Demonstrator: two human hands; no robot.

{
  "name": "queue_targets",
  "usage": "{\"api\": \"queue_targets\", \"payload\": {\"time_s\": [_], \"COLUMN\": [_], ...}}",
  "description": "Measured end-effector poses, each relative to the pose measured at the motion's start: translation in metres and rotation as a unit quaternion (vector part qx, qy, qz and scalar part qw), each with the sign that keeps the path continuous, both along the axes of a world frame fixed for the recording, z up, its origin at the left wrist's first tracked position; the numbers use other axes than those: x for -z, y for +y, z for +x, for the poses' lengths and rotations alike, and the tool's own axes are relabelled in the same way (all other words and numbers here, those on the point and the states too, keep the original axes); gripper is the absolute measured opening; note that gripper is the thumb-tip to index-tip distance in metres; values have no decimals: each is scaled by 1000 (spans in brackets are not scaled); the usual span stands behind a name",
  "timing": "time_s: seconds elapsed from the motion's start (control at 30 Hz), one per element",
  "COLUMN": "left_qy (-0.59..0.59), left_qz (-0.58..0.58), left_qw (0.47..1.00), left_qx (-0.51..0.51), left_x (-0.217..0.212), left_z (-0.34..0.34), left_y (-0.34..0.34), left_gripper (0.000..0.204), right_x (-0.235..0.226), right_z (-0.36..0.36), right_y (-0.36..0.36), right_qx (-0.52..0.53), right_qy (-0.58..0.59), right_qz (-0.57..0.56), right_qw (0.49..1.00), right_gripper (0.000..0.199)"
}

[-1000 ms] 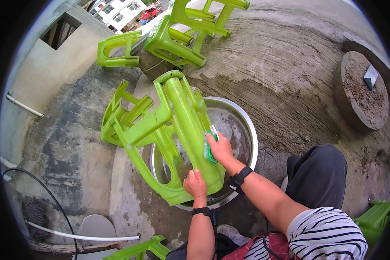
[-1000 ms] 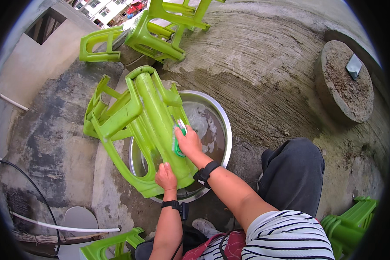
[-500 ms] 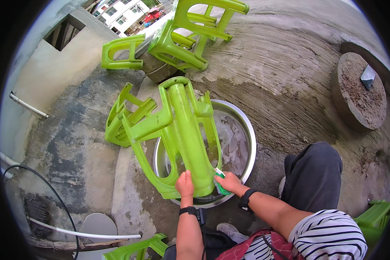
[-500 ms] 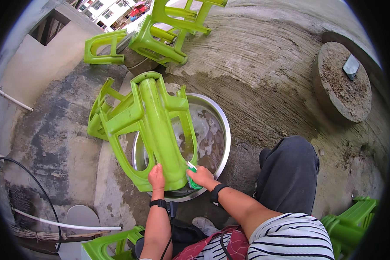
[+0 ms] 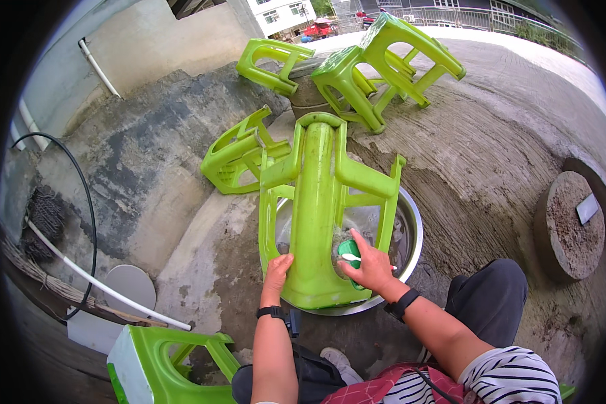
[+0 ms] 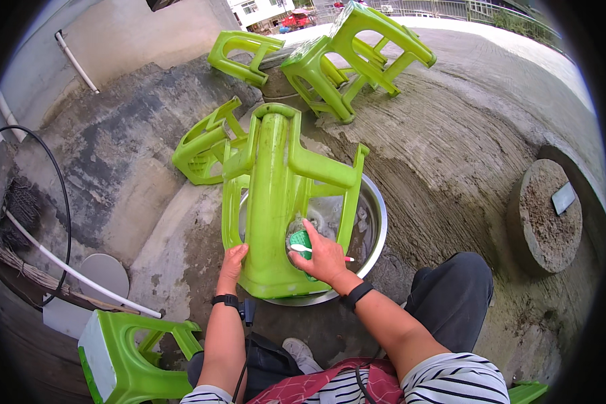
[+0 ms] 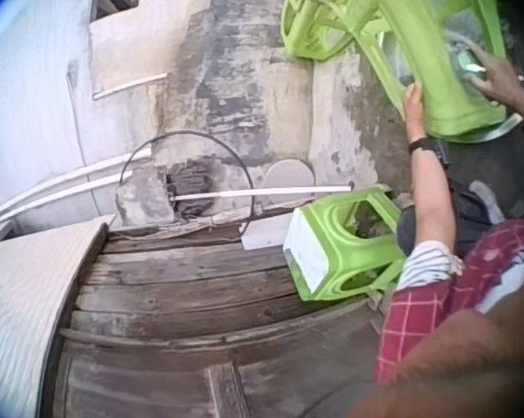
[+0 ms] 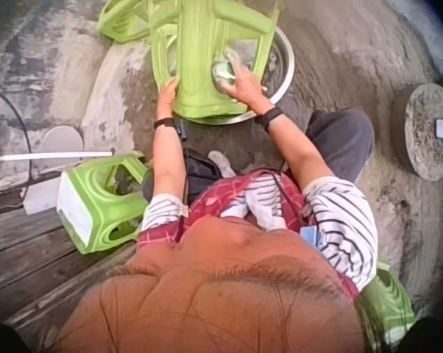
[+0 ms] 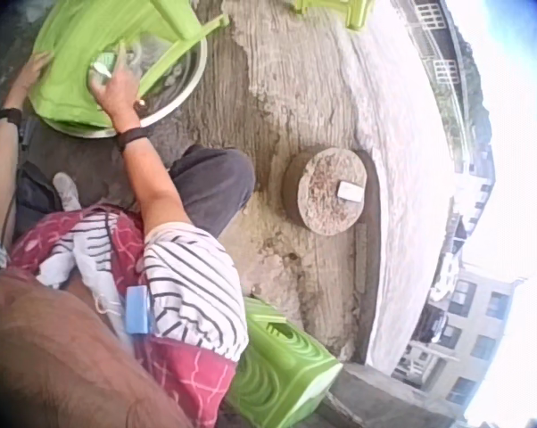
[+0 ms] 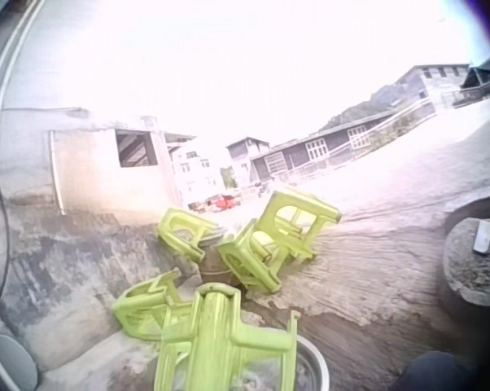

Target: The person washes green plastic stools in a large metal basin containing water using a scrub brush.

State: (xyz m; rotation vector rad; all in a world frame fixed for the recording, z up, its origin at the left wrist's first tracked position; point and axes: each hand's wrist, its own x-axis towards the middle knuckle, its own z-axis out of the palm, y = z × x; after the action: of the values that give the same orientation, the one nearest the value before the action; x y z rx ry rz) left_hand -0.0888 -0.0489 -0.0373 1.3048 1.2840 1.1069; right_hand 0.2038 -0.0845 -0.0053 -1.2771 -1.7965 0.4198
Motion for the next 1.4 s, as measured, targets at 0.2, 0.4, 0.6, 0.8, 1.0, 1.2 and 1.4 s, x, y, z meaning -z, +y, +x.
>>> {"api": "queue_targets", "payload": {"time_s": [0.2,0.4,0.6,0.8,1.0,1.2,1.4], "left_qy": [-47,18,71,176,192,263,421], "left_qz": [-14,-30,-52,-15,-7,26,-20], "left_qw": [999,999,995,984,981,964,907], "left_qx": [4,10,39,32,26,12,4], "left_x": [2,-7,-3,-11,-9,-4,-44], "left_z": [-19,-32,-40,-37,-38,-32,-22], "left_y": [27,51,77,81,75,87,74], "left_gripper": [42,50,56,58,54,53,55], "right_x": [4,-8,-82,-43,-25,-72,-65], "right_z": [-45,-80,-73,-95,-104,-61,-70], "right_y": [4,62,211,148,95,219,220], "right_qx": [-136,-111,166,52,-103,144,166], "right_qy": [-154,-178,-135,-151,-192,-103,-75], "right_qz": [157,255,98,93,130,-24,-58], "right_qw": [966,944,972,983,967,984,982], "right_gripper": [78,67,64,68,84,67,69]}}
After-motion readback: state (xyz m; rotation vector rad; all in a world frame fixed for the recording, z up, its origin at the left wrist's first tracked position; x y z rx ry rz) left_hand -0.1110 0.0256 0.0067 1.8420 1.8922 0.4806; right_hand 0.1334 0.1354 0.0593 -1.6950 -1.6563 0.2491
